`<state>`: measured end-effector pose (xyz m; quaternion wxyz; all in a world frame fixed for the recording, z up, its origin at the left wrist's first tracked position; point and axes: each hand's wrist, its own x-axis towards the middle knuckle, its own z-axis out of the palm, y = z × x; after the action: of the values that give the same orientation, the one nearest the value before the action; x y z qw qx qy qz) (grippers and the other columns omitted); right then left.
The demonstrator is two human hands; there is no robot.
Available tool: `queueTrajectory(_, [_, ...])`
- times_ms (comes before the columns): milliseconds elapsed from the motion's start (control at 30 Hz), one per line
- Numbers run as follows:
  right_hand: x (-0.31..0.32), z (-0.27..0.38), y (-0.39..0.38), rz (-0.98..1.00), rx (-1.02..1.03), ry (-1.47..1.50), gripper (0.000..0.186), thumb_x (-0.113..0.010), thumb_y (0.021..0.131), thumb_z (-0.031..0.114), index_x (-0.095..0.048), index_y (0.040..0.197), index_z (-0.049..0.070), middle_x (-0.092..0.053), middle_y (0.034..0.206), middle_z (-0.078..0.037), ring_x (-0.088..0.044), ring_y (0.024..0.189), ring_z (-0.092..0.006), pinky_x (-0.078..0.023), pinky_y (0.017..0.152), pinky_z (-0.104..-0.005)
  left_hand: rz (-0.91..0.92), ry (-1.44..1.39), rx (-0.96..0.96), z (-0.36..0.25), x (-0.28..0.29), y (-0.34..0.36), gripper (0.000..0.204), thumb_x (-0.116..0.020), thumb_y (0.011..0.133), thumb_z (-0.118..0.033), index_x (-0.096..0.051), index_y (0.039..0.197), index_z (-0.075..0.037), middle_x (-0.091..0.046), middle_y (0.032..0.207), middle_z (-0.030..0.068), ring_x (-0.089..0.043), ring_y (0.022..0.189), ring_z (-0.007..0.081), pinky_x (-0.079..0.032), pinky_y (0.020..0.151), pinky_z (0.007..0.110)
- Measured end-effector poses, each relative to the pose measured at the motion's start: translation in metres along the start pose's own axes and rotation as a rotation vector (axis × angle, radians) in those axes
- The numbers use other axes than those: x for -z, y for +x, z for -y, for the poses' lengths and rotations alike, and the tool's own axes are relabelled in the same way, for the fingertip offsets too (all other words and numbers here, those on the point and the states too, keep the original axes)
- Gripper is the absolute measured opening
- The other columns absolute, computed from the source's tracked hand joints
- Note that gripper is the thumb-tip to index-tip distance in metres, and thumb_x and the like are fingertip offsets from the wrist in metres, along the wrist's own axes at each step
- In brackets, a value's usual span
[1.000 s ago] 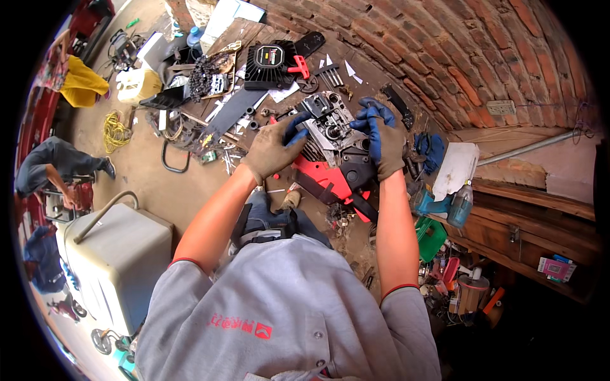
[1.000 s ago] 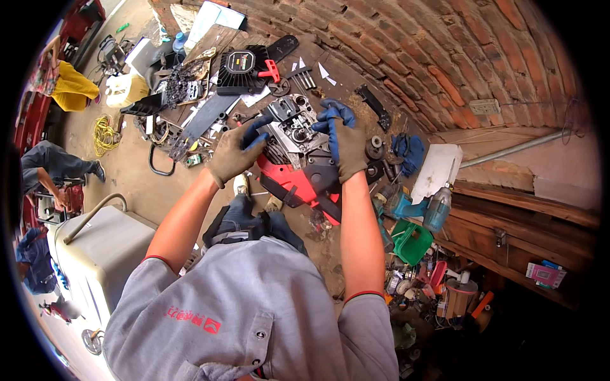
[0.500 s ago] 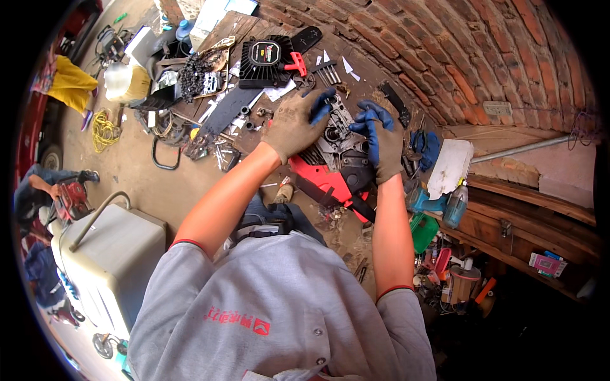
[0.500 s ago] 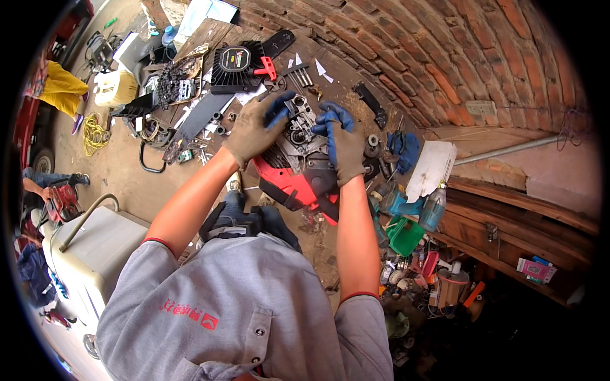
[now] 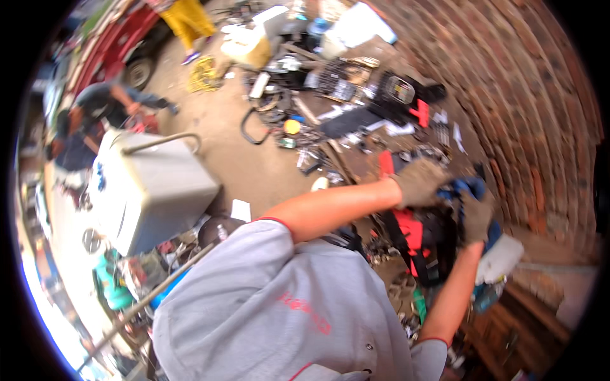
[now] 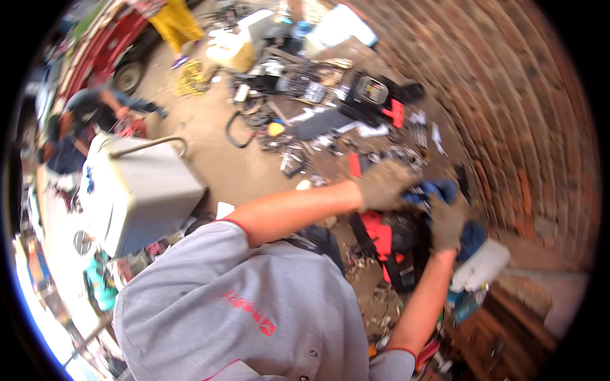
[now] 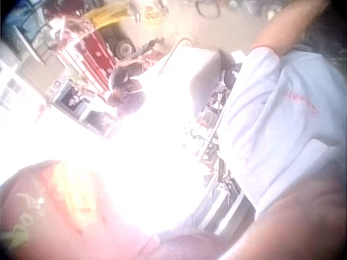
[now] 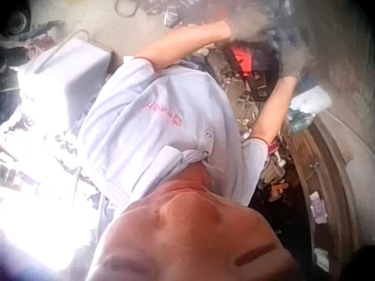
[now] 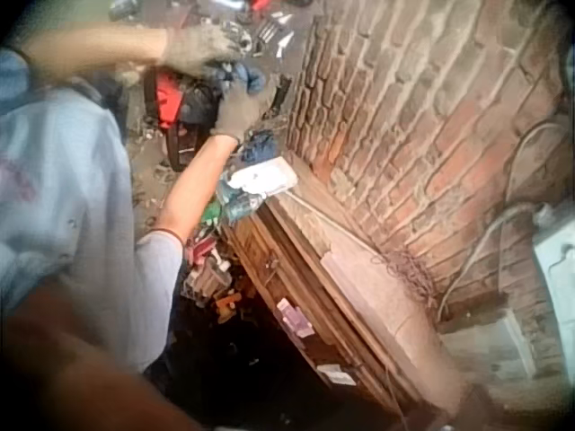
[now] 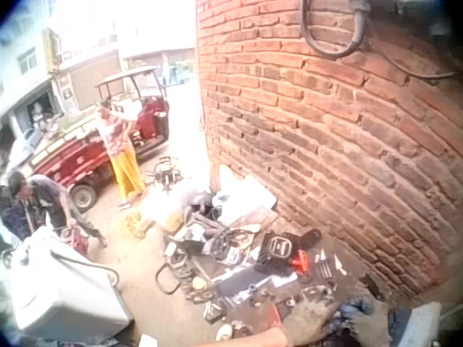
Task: The person assembles a chainsaw engine on a cluttered workbench, using a blue cloth to wipe components and a screwdriver to tighten parts. They handle the engine block, cylinder, and various small metal parts, occasionally interacting with a bystander.
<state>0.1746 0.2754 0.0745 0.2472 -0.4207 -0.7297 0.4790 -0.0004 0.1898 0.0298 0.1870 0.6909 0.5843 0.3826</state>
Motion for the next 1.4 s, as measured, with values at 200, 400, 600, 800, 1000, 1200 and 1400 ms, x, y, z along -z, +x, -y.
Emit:
queueTrajectory(200, [0.004,-0.020,0.009,0.155,-0.217,0.073,0.005,-0.066,0.090,0.004,-0.066,0.087,0.000,-0.066,0.077,-0.002,-0.060,0.067,-0.0103,-0.047,0.063,-0.0255,0.083,-0.019,0.156,0.009,-0.013,-0.010,0.041,-0.071,0.079,-0.041,-0.070,0.107,-0.011,-0.071,0.098,0.0133,-0.068,0.098,0.0325,-0.052,0.086,0.044])
queueTrajectory(400, [0.002,-0.002,0.010,0.322,-0.258,-0.027,0.018,-0.066,0.089,0.007,-0.067,0.105,0.001,-0.069,0.093,-0.006,-0.063,0.081,-0.0130,-0.050,0.074,-0.0282,-0.073,0.067,0.230,0.021,0.008,-0.015,0.034,-0.066,0.083,-0.036,-0.073,0.111,-0.019,-0.073,0.101,0.0110,-0.069,0.098,0.0313,-0.053,0.085,0.046])
queueTrajectory(600, [0.021,-0.004,0.011,0.217,-0.273,-0.769,0.031,-0.059,0.091,0.027,-0.070,0.116,0.012,-0.071,0.111,-0.012,-0.066,0.105,-0.0335,-0.050,0.091,-0.0411,0.159,0.198,0.218,0.027,0.000,0.013,0.072,-0.080,0.069,-0.042,-0.060,0.134,-0.019,-0.044,0.150,0.0131,-0.034,0.143,0.0357,-0.030,0.116,0.050])
queueTrajectory(800, [0.027,-0.026,0.005,0.298,-0.243,-0.989,0.037,-0.060,0.090,0.030,-0.067,0.123,0.014,-0.065,0.126,-0.014,-0.059,0.118,-0.0334,-0.046,0.101,-0.0437,0.186,0.119,0.231,0.026,-0.012,0.003,0.081,-0.082,0.061,-0.041,-0.058,0.134,-0.015,-0.036,0.155,0.0165,-0.027,0.145,0.0417,-0.030,0.115,0.055])
queueTrajectory(1000, [0.025,-0.036,0.000,0.273,-0.162,-0.949,0.037,-0.061,0.088,0.025,-0.067,0.121,0.011,-0.065,0.124,-0.015,-0.060,0.117,-0.0339,-0.046,0.100,-0.0442,0.165,0.155,0.202,0.027,-0.016,0.002,0.081,-0.081,0.061,-0.047,-0.058,0.132,-0.015,-0.037,0.153,0.0194,-0.029,0.143,0.0444,-0.027,0.114,0.059])
queueTrajectory(1200, [0.025,-0.030,0.000,0.324,-0.155,-0.966,0.036,-0.061,0.086,0.023,-0.067,0.120,0.010,-0.067,0.118,-0.016,-0.061,0.114,-0.0348,-0.047,0.099,-0.0445,0.075,0.240,0.116,0.019,-0.026,0.007,0.067,-0.082,0.061,-0.043,-0.066,0.121,-0.018,-0.037,0.154,0.0161,-0.028,0.145,0.0423,-0.025,0.114,0.060])
queueTrajectory(1400, [0.028,-0.026,0.004,0.386,-0.026,-1.045,0.034,-0.062,0.081,0.018,-0.069,0.115,0.012,-0.067,0.113,-0.015,-0.063,0.108,-0.0355,-0.048,0.095,-0.0450,0.090,0.246,0.141,0.018,-0.043,0.014,0.045,-0.078,0.069,-0.046,-0.074,0.107,-0.021,-0.043,0.151,0.0140,-0.025,0.145,0.0446,-0.018,0.114,0.065])
